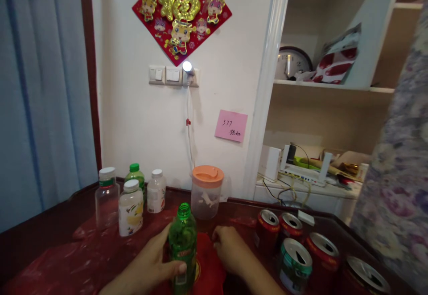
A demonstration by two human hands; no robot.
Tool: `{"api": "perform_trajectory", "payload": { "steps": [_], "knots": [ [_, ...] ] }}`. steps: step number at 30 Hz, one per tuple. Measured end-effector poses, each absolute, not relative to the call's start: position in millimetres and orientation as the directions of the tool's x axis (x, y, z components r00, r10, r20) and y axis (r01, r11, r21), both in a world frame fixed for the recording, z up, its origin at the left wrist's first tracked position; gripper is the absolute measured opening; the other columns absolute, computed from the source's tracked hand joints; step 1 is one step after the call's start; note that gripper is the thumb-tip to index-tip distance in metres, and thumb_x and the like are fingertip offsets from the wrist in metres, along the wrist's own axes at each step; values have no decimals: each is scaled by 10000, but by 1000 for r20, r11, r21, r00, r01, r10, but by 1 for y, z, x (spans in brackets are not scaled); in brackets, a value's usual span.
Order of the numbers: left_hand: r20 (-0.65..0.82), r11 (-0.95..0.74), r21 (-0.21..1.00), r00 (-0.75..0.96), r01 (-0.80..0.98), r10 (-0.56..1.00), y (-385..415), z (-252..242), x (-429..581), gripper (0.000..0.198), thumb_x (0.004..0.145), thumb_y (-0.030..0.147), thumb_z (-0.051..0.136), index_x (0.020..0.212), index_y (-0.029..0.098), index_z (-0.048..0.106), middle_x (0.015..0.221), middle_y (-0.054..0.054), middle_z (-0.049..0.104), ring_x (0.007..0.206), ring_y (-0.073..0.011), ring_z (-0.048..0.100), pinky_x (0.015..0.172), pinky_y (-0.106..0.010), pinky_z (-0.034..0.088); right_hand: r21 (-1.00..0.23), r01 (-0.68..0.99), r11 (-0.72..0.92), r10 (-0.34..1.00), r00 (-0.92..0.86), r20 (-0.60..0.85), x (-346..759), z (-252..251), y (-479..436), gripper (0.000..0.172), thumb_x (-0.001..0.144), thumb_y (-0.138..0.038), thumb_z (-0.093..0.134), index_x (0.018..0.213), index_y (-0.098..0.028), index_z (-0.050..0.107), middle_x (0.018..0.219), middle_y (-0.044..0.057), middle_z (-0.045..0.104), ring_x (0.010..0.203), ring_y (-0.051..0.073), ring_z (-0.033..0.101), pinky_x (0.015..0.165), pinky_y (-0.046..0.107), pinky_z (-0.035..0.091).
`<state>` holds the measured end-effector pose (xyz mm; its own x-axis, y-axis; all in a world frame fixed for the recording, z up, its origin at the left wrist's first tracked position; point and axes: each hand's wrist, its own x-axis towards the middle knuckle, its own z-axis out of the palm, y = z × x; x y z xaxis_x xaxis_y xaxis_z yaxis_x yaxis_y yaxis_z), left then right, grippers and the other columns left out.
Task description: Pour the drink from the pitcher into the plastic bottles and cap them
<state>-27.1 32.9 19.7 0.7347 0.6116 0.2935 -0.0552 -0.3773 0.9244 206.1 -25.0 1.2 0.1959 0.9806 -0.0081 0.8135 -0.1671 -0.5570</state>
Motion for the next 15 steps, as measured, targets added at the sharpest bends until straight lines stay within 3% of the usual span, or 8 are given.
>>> {"api": "perform_trajectory", "payload": {
  "steps": [4, 8, 12, 15],
  "knots": [
    [286, -387, 922, 733, -35, 617, 37, 16, -25, 708, 691, 420, 832, 1324, 239, 573, 1175, -77, 697, 1075, -330, 634, 1000, -465, 504, -611, 769, -189, 907, 375, 192, 243, 15, -8, 185, 1042, -319, 686, 1006, -138, 675, 988, 37, 666, 892, 202, 666, 839, 388, 580],
    [298, -398, 916, 749, -50, 592, 40, 10, -24, 767, 708, 361, 842, 1405, 263, 537, 1291, -92, 679, 1211, -352, 609, 1096, -498, 450, -730, 673, -123, 721, 566, 400, 275, 32, 20, 261, 1064, -361, 644, 1222, -154, 632, 1197, 86, 623, 1040, 249, 638, 920, 451, 557],
    [345, -397, 909, 765, -128, 543, 43, 4, -24, 852, 748, 334, 830, 1509, 280, 452, 1529, -101, 525, 1411, -356, 468, 1195, -528, 337, -838, 544, 36, 682, 599, 419, 274, 33, 55, 328, 1054, -355, 661, 1319, -171, 599, 1326, 108, 573, 1133, 277, 609, 962, 480, 544],
    [331, -407, 908, 769, -101, 547, 46, -1, -23, 904, 741, 294, 834, 1541, 274, 412, 1591, -112, 456, 1478, -361, 382, 1225, -570, 262, -909, 406, 93, 706, 617, 348, 268, 24, 69, 295, 1056, -381, 658, 1243, -153, 633, 1232, 93, 620, 1051, 255, 643, 910, 448, 569]
  ]
}}
